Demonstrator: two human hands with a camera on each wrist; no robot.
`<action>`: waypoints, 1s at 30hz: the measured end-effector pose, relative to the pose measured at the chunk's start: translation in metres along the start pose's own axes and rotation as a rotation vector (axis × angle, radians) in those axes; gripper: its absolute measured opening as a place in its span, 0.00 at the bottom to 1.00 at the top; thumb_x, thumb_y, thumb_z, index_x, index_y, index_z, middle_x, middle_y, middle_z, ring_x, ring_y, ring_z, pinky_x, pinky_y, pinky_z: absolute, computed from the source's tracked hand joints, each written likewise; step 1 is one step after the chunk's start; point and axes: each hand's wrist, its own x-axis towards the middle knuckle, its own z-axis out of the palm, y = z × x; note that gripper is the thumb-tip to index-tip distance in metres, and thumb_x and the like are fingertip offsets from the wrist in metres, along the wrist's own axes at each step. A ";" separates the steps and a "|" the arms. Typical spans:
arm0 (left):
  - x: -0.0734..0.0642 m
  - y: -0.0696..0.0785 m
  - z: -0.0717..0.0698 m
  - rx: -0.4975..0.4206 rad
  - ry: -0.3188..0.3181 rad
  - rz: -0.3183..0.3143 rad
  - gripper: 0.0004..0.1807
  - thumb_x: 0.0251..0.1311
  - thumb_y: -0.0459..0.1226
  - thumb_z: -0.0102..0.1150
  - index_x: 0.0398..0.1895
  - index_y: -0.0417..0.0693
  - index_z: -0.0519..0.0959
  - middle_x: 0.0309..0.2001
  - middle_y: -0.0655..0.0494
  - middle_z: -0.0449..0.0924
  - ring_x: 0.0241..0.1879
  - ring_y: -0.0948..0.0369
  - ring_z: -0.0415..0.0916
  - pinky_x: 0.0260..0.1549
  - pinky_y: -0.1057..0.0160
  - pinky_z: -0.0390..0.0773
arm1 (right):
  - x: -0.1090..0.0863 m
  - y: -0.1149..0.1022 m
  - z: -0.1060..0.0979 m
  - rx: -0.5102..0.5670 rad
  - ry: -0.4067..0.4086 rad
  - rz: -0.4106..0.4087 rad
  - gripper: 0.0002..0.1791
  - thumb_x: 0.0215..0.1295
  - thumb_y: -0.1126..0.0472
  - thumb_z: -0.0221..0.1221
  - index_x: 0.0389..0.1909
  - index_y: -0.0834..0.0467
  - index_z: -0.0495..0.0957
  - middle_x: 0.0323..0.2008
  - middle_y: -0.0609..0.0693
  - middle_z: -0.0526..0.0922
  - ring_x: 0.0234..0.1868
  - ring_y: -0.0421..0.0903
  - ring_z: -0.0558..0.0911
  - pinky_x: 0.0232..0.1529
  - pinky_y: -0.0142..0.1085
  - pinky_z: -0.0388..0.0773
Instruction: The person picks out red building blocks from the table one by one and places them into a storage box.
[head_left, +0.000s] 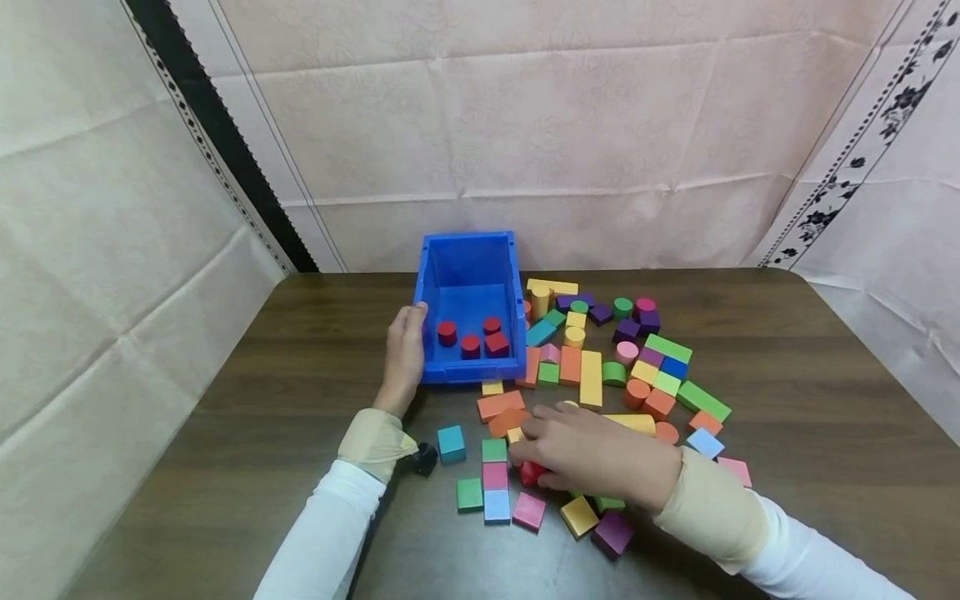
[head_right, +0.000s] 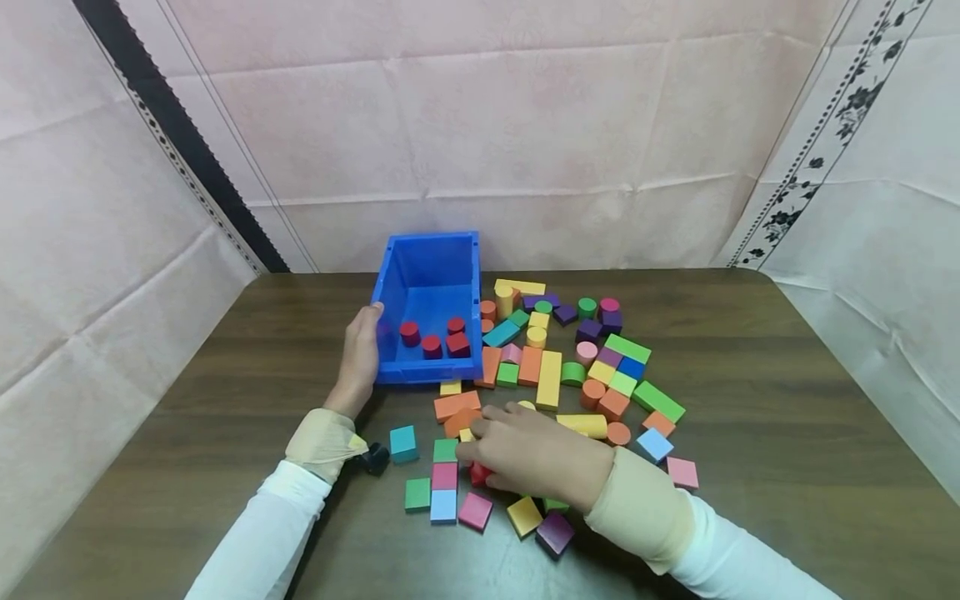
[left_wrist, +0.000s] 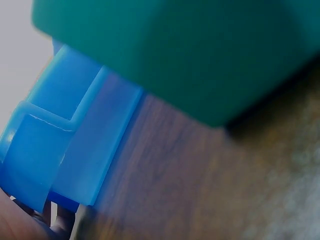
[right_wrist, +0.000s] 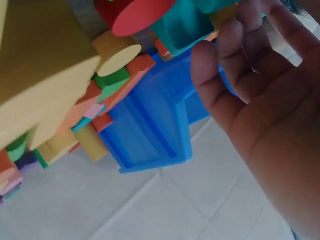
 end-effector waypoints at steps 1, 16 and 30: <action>0.000 0.000 0.000 0.000 0.001 -0.002 0.35 0.80 0.61 0.37 0.57 0.36 0.71 0.46 0.37 0.69 0.52 0.47 0.72 0.50 0.54 0.67 | 0.000 -0.001 0.000 -0.007 -0.002 0.007 0.20 0.64 0.50 0.74 0.56 0.42 0.83 0.48 0.44 0.86 0.54 0.44 0.80 0.53 0.44 0.82; 0.001 -0.001 0.000 -0.002 0.003 -0.003 0.33 0.81 0.59 0.37 0.56 0.36 0.72 0.46 0.36 0.68 0.50 0.45 0.72 0.48 0.56 0.67 | 0.000 -0.022 0.001 -0.081 -0.067 0.136 0.25 0.63 0.55 0.75 0.59 0.39 0.79 0.49 0.50 0.86 0.51 0.49 0.83 0.53 0.45 0.84; -0.002 -0.001 0.000 -0.001 0.004 0.001 0.36 0.79 0.63 0.37 0.57 0.36 0.72 0.47 0.36 0.71 0.53 0.45 0.73 0.49 0.54 0.68 | -0.002 -0.032 0.010 -0.201 -0.076 0.097 0.30 0.62 0.57 0.76 0.64 0.40 0.79 0.52 0.49 0.82 0.51 0.47 0.82 0.55 0.42 0.83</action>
